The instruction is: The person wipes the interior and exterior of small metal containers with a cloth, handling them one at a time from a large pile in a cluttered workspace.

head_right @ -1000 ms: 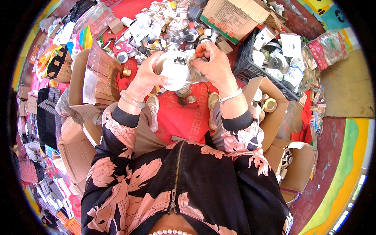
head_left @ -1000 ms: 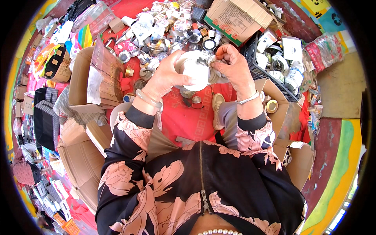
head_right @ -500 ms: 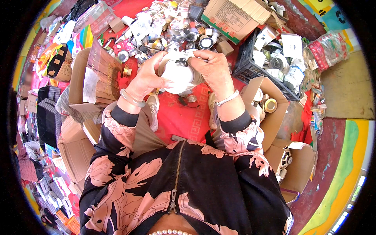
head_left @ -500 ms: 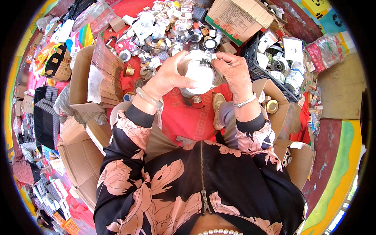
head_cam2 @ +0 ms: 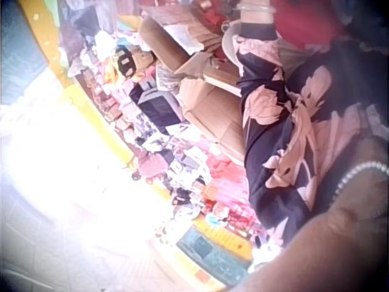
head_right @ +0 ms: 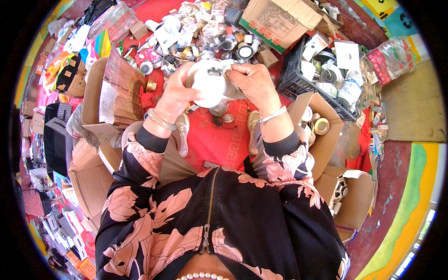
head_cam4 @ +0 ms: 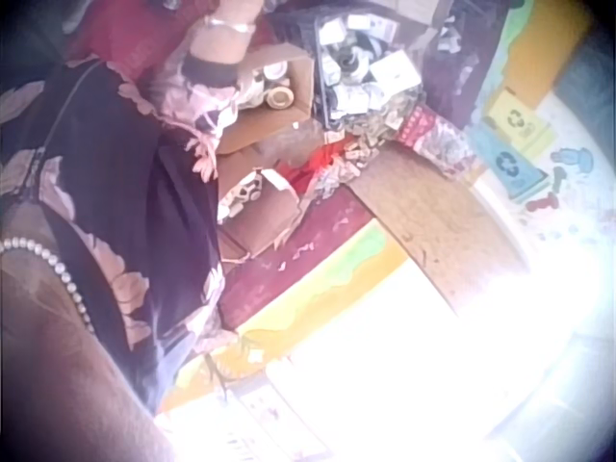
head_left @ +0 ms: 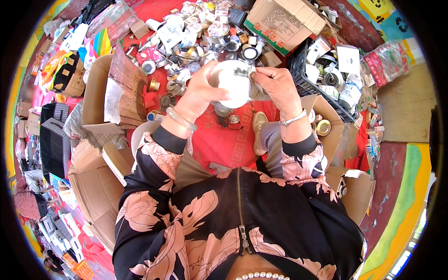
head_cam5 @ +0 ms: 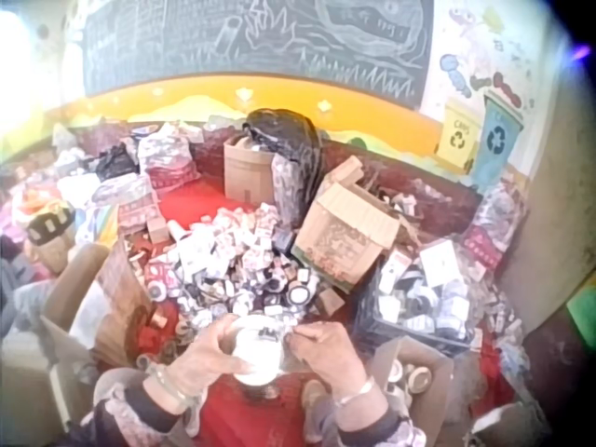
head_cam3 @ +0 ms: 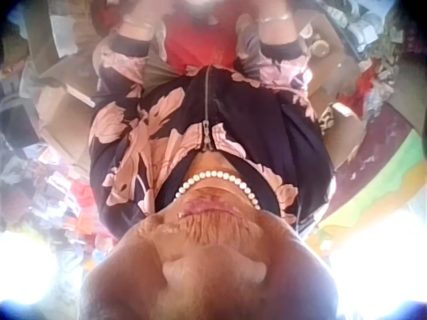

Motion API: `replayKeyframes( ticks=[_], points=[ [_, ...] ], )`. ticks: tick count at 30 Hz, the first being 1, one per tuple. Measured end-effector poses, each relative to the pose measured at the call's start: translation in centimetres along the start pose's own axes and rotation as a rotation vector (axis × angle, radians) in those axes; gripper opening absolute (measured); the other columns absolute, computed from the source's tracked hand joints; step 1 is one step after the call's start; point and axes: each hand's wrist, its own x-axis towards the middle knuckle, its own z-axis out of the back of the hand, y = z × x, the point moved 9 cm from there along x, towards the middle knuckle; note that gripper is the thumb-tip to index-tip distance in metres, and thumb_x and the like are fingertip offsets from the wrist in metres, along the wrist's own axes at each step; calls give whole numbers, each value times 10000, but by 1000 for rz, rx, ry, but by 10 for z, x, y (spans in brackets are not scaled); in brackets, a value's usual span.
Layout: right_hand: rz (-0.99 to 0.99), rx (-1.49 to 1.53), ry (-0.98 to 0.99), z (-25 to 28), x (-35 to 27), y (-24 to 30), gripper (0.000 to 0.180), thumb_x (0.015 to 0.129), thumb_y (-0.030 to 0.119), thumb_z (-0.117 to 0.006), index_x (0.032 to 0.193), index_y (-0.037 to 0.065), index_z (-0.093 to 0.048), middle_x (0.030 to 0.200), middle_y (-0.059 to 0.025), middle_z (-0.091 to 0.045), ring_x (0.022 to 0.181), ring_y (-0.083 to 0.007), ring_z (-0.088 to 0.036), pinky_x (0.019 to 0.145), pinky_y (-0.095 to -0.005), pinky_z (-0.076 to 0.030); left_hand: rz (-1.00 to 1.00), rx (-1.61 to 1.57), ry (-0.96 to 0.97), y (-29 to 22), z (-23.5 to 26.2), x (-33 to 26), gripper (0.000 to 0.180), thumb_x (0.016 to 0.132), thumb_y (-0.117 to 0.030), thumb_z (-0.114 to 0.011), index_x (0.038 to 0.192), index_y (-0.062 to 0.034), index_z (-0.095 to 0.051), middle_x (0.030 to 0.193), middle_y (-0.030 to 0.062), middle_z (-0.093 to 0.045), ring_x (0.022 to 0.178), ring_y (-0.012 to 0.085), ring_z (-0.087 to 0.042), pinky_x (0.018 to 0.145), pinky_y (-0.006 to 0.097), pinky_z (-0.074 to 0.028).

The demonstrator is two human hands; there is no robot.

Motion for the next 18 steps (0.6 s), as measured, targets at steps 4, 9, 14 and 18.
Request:
replayKeyframes(
  ticks=[4, 9, 14, 18],
  points=[
    [-110, -17, -11, -1, -3, -12, 201, 808, 149, -653, 851, -43, -690, 643, 9, -600, 593, -52, -489, 548, -230, -416, -68, -66, -88, -17, 4, 0, 592, 616, -8, -784, 1145, 16, -518, 1052, 89, -610, 1001, 183, -590, 884, 315, -478],
    [-105, -70, 75, -17, -4, -20, 173, 817, 143, -645, 806, -19, -705, 579, 6, -573, 525, -47, -473, 482, -233, -384, -184, -173, -166, -31, 22, 3, 610, 642, -3, -770, 1177, 38, -482, 1086, 119, -602, 1023, 218, -595, 912, 343, -482],
    [-92, 187, -186, 10, 0, -24, 151, 862, 94, -625, 782, -17, -688, 566, 21, -564, 460, -26, -438, 417, -197, -303, -237, -284, -204, -45, 31, -1, 597, 677, 22, -726, 1209, 51, -458, 1104, 137, -595, 1053, 238, -591, 932, 363, -481],
    [129, 200, -430, 57, 4, 6, 77, 850, 29, -644, 915, -9, -664, 811, -25, -647, 702, -60, -563, 607, -194, -444, -187, -291, -176, -40, 35, 1, 587, 677, 21, -729, 1202, 49, -467, 1109, 136, -595, 1051, 231, -592, 926, 357, -484]
  ],
)
